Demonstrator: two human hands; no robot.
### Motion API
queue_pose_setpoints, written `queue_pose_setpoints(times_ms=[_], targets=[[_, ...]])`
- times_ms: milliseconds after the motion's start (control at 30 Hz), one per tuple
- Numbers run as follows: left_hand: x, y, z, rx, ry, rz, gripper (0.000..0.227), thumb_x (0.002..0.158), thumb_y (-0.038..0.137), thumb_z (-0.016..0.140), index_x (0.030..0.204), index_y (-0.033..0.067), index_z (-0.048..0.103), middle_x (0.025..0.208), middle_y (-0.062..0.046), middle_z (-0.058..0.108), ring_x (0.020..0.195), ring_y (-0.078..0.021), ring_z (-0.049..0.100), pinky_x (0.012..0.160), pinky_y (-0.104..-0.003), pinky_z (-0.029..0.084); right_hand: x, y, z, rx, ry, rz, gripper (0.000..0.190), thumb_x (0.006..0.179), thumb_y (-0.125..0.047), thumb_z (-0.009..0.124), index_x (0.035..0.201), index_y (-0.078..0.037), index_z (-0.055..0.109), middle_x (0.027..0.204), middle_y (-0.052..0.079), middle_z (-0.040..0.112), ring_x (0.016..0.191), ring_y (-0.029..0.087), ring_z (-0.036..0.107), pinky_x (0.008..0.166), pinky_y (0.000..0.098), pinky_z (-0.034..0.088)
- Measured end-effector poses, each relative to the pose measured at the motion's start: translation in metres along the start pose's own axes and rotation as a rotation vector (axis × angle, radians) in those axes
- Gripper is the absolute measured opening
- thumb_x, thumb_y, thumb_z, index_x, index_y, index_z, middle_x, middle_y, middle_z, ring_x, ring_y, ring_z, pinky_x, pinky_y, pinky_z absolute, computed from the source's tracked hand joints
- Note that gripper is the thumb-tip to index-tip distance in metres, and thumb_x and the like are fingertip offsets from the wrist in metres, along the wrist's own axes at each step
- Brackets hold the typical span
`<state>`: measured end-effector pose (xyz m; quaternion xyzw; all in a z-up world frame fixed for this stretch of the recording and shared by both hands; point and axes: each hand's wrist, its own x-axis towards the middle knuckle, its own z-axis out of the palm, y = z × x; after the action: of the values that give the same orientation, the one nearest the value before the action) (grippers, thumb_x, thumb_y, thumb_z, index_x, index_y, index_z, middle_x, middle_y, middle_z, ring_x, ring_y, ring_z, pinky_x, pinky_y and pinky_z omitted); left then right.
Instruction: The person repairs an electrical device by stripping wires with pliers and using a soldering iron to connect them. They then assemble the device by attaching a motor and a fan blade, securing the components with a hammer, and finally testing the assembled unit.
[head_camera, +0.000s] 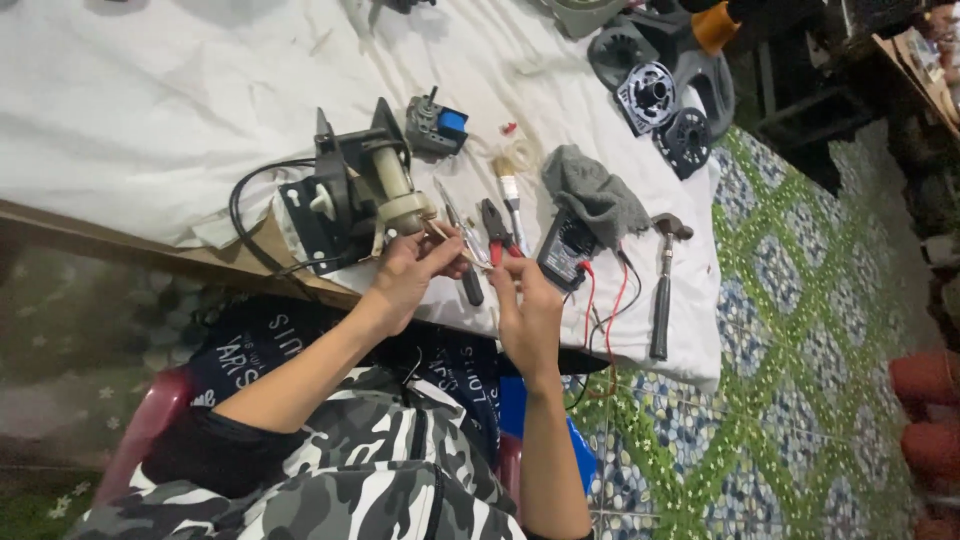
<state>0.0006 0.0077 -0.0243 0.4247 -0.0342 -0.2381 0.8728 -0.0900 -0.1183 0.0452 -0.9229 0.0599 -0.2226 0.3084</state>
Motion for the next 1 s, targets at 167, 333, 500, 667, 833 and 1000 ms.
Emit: queue_pose_setpoints(times_ms=[167, 333, 500, 667, 833, 1000], targets=[[-0.008, 0.005, 0.004, 0.095, -0.023, -0.018, 0.025, 0.100, 0.022, 0.065, 0.114, 0.0010, 0.066, 0.095, -0.016, 0.075, 0.086, -0.0216, 0.075, 0.078, -0.030, 0.062, 0.000, 0.039, 0.013, -0.303, 0.110, -0.067, 0.019, 0.109, -0.020, 0.050, 0.099, -0.007, 0.061, 0.081, 0.009, 0.063, 0.078, 0.031, 0.067, 0.075, 0.0383, 0.052], [-0.047, 0.036, -0.009, 0.919, -0.062, -0.039, 0.043, 0.100, 0.048, 0.057, 0.128, 0.0169, 0.066, 0.085, -0.011, 0.080, 0.088, -0.0292, 0.078, 0.080, -0.041, 0.060, 0.017, 0.113, 0.005, -0.483, 0.191, -0.127, 0.016, 0.109, -0.015, 0.049, 0.104, -0.004, 0.058, 0.082, 0.016, 0.055, 0.078, 0.037, 0.059, 0.075, 0.0456, 0.047], [-0.112, 0.060, -0.072, 1.172, 0.265, 1.098, 0.028, 0.071, 0.030, 0.094, 0.072, 0.0201, 0.068, 0.076, 0.004, 0.073, 0.071, -0.0219, 0.068, 0.070, -0.032, 0.057, 0.043, 0.062, -0.019, -0.467, 0.219, -0.202, 0.014, 0.107, -0.020, 0.063, 0.104, -0.006, 0.063, 0.088, 0.011, 0.062, 0.083, 0.035, 0.064, 0.079, 0.0432, 0.052], [-0.054, 0.135, -0.076, 1.238, 0.123, 0.706, 0.124, 0.065, 0.052, 0.092, 0.155, -0.0005, 0.025, 0.137, -0.024, 0.050, 0.126, -0.0368, 0.053, 0.108, -0.045, 0.042, 0.045, 0.012, 0.003, -0.245, 0.110, -0.149, 0.033, 0.100, -0.015, 0.066, 0.126, 0.002, 0.055, 0.123, 0.021, 0.057, 0.117, 0.038, 0.054, 0.103, 0.0476, 0.043], [-0.011, 0.149, -0.089, 1.317, 0.121, 0.433, 0.092, 0.062, 0.055, 0.087, 0.138, 0.0232, 0.047, 0.104, -0.009, 0.075, 0.089, -0.0351, 0.072, 0.063, -0.047, 0.051, 0.035, 0.006, -0.008, -0.174, 0.098, -0.213, 0.037, 0.101, -0.020, 0.064, 0.130, 0.000, 0.054, 0.128, 0.020, 0.057, 0.123, 0.037, 0.054, 0.110, 0.0474, 0.041], [0.033, 0.217, -0.155, 1.196, -0.038, 0.655, 0.111, 0.052, 0.045, 0.090, 0.146, 0.0045, 0.047, 0.130, -0.011, 0.063, 0.105, -0.0189, 0.062, 0.088, -0.034, 0.051, 0.025, 0.011, -0.038, -0.074, -0.026, 0.153, 0.039, 0.098, -0.022, 0.062, 0.131, -0.001, 0.057, 0.130, 0.016, 0.062, 0.120, 0.028, 0.061, 0.096, 0.0378, 0.052]])
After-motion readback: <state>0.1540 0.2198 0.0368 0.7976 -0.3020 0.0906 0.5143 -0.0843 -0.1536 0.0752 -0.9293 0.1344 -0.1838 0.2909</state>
